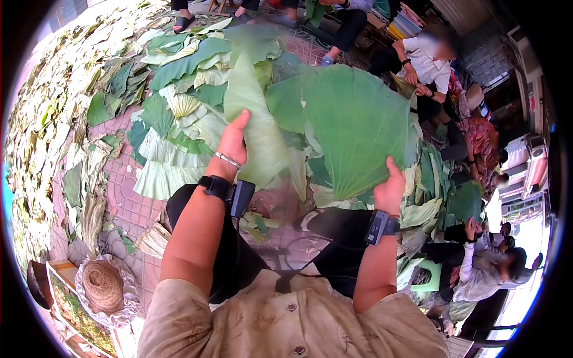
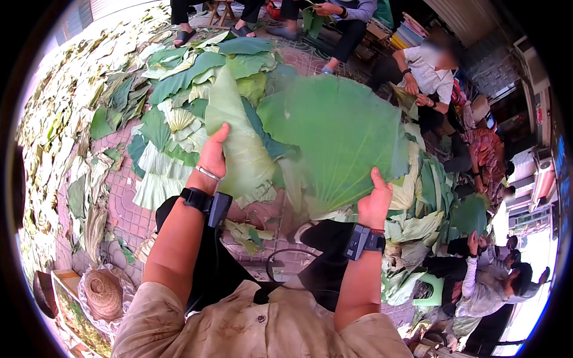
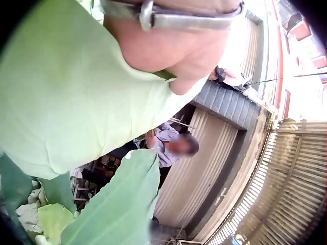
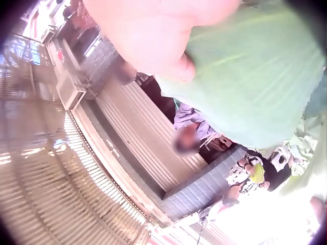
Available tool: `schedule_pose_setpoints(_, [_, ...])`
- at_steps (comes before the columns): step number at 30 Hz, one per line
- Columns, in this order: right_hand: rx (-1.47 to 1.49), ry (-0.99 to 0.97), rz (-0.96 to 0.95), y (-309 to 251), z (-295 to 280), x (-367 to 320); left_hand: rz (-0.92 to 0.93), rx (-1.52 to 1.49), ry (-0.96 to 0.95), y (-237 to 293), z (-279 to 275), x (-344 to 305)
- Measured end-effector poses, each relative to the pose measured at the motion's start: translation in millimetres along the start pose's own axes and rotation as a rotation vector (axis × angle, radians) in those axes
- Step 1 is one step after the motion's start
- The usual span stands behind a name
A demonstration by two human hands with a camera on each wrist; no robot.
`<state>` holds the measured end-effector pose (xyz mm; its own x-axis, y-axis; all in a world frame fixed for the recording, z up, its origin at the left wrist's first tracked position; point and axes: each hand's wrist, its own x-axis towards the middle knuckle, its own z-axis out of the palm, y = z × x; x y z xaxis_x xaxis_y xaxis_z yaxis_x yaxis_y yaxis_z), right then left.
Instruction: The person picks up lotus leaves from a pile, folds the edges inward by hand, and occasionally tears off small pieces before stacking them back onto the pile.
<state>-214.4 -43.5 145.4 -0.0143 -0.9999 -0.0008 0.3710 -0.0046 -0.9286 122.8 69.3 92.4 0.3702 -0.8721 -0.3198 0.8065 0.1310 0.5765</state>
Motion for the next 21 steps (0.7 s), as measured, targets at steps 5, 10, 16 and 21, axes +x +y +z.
schedule_pose_setpoints(5, [-0.086, 0.054, -0.081, 10.9, -8.2, -6.0, -0.131, -0.19, -0.261, 7.7, -5.2, -1.8])
schedule_pose_setpoints(10, [0.019, 0.005, 0.288, 56.6, 9.7, -34.0, -0.234, -0.296, -0.365, 5.3, -9.1, -2.1])
schedule_pose_setpoints(16, [0.206, -0.287, 0.685, 125.0, 11.4, -51.1, -0.287, -0.242, -0.308, -0.8, -7.2, -4.4])
schedule_pose_setpoints(21, [0.494, -0.453, 0.684, 128.9, 21.1, -47.7, -0.323, -0.1, -0.301, -4.2, -10.5, 0.2])
